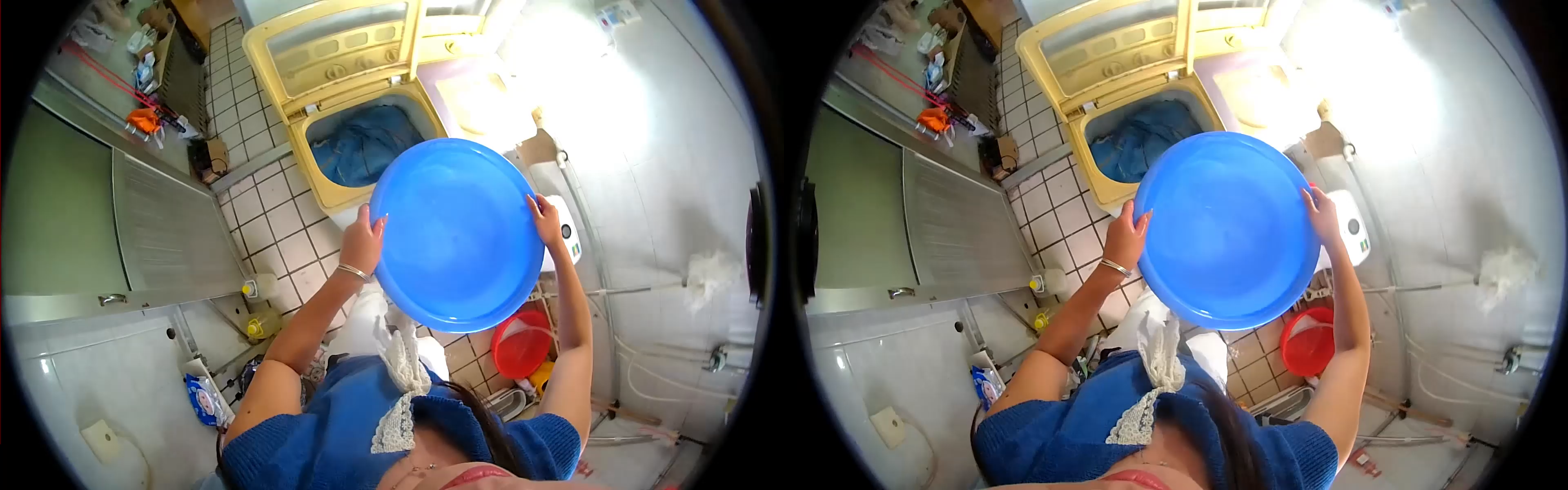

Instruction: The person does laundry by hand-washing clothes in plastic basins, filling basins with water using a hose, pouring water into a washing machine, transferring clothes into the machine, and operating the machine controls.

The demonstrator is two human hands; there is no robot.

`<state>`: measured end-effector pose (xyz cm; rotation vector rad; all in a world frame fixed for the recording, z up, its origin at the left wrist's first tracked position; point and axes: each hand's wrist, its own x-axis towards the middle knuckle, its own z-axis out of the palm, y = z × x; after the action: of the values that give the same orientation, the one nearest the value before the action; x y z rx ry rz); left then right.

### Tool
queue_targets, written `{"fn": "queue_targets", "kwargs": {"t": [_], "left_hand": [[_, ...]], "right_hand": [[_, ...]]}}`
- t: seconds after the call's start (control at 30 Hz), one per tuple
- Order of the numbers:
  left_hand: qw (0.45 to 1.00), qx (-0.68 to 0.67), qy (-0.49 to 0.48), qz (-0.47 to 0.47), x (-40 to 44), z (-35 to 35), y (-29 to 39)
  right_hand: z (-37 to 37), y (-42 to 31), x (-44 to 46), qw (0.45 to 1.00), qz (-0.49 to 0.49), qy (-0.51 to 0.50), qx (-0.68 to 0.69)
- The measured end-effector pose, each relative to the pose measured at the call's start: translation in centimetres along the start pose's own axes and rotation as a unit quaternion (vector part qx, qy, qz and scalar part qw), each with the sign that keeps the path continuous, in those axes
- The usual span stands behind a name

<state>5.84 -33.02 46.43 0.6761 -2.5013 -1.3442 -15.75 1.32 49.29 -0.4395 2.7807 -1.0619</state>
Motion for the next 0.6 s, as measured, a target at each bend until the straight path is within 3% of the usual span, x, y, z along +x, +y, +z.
{"fn": "queue_targets", "kwargs": {"t": [0.17,0.27,0.33,0.37,0.6], "left_hand": [[0.999,-0.021,0.048,-0.011,6.0,-3.1,-4.0],[0.997,-0.027,0.068,-0.01,9.2,-3.5,-6.5],[0.998,-0.005,0.055,-0.04,10.8,-3.4,-7.8],[0.997,0.006,0.048,-0.055,11.6,-3.2,-8.4],[0.991,-0.03,0.003,-0.127,15.5,-2.3,-10.8]], "right_hand": [[4.9,0.0,11.6,0.995,-0.031,-0.076,-0.064],[6.2,-3.8,15.5,0.991,-0.05,-0.107,-0.065],[6.8,-5.1,17.4,0.99,-0.043,-0.135,-0.026],[6.7,-5.8,18.4,0.987,-0.003,-0.158,-0.041],[5.9,-7.4,24.1,0.97,-0.007,-0.201,-0.135]]}}
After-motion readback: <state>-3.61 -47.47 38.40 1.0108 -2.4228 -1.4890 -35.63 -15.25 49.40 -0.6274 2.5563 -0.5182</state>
